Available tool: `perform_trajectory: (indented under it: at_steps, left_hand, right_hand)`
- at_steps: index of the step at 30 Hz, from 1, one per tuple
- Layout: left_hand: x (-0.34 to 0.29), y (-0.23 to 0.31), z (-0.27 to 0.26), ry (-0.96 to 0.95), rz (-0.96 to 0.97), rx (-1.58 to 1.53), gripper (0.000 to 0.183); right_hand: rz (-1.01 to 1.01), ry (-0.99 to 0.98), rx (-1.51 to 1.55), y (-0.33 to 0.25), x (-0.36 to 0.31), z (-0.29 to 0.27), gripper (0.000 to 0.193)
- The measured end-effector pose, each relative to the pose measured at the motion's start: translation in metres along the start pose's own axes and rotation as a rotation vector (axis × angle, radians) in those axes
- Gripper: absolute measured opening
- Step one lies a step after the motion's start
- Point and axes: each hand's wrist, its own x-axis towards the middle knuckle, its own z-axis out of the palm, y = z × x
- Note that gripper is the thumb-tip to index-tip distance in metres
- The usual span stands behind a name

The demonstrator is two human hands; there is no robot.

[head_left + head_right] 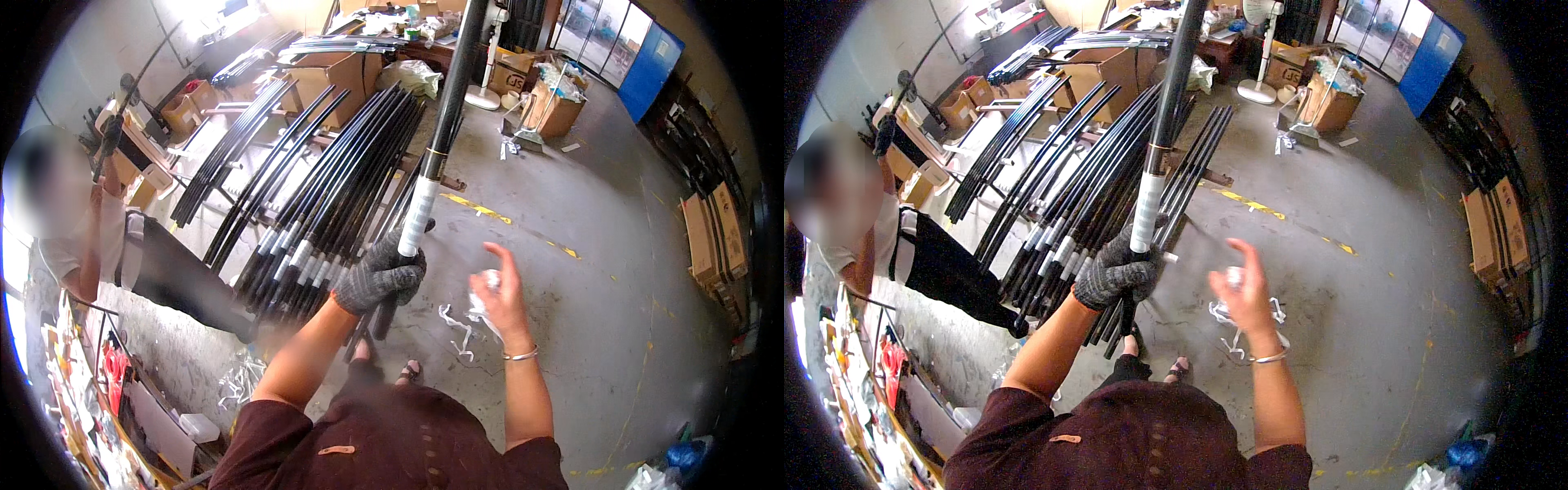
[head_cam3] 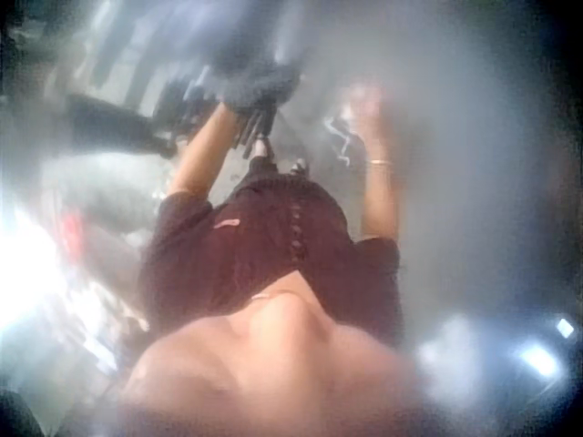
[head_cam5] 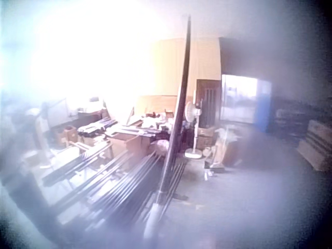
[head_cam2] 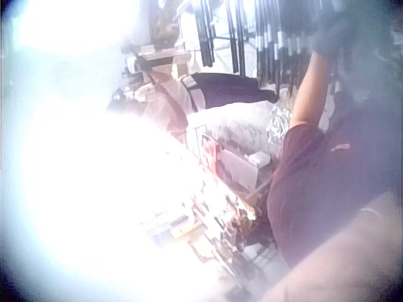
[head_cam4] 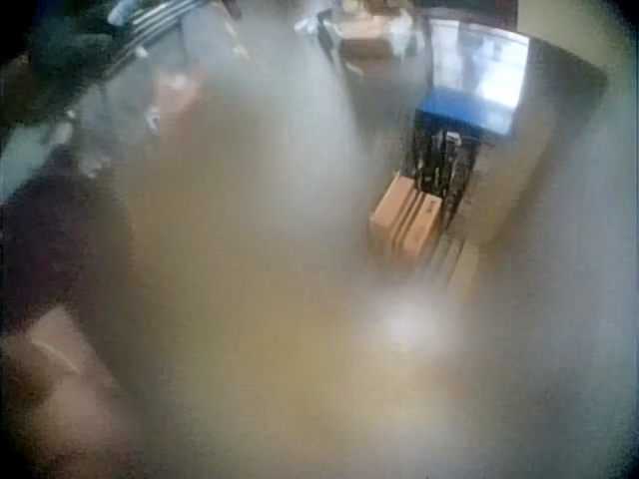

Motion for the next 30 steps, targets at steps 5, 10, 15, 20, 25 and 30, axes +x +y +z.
perform_trajectory:
  at_steps: [5,10,15,20,25,30]
  left_hand:
    - [0.002,-0.009,0.007,0.121,-0.061,0.184,0.054]
    - [0.005,-0.033,0.010,0.329,0.150,0.401,0.063]
    - [-0.003,-0.003,0.006,0.037,-0.095,-0.042,0.083]
    - [0.007,-0.010,0.001,-0.079,-0.106,-0.295,0.093]
    - [0.014,-0.011,0.004,-0.039,-0.125,-0.188,0.092]
    - [0.011,-0.021,-0.006,-0.078,-0.045,-0.313,0.087]
  right_hand:
    - [-0.281,-0.108,-0.269,-0.066,0.017,0.043,0.022]
    - [-0.446,-0.016,-0.443,-0.056,0.026,0.054,0.010]
    - [-0.492,-0.134,-0.197,-0.066,0.019,0.040,0.008]
    - [-0.110,-0.297,-0.009,-0.048,0.023,0.018,0.013]
    - [-0.042,-0.327,0.052,-0.053,0.028,0.022,0.017]
    - [-0.106,-0.268,-0.010,-0.039,0.037,0.033,0.010]
